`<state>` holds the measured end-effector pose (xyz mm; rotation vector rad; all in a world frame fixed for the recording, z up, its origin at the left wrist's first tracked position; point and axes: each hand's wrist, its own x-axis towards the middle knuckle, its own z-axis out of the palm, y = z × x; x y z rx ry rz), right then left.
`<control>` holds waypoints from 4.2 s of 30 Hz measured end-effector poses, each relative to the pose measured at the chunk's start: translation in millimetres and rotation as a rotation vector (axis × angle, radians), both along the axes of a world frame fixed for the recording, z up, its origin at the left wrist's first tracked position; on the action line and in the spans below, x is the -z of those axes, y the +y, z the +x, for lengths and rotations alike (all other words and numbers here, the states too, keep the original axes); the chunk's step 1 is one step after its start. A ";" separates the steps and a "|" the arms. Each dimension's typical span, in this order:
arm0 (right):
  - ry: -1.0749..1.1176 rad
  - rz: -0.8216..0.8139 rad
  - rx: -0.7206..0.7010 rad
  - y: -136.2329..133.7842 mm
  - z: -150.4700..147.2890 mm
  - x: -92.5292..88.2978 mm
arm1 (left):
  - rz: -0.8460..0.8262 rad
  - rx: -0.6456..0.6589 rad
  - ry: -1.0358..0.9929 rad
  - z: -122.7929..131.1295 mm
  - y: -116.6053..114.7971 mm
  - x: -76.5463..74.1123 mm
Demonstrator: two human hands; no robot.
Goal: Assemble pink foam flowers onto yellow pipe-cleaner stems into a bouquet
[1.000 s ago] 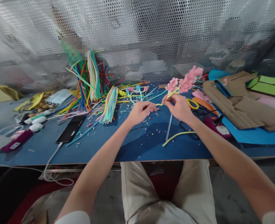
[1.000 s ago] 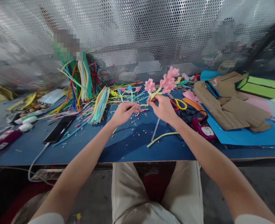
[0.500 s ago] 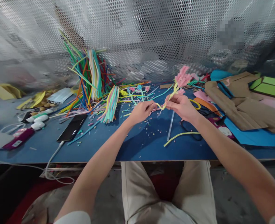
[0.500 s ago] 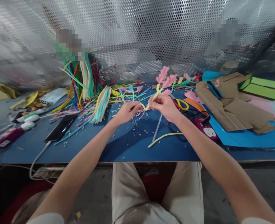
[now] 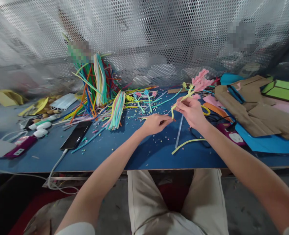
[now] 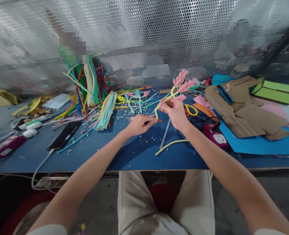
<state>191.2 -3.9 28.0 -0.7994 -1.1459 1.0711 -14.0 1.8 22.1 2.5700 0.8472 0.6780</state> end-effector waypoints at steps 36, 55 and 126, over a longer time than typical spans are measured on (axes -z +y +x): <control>-0.468 0.337 0.218 -1.3 12.0 -5.6 | -0.267 -0.072 -0.374 -18.4 17.2 -10.7; -0.625 0.195 -0.027 -4.0 13.3 -8.4 | -0.030 -0.043 -0.179 -21.6 11.6 -16.7; 0.080 0.088 0.101 0.5 -4.5 6.1 | -0.045 0.017 0.003 1.5 -2.7 -4.1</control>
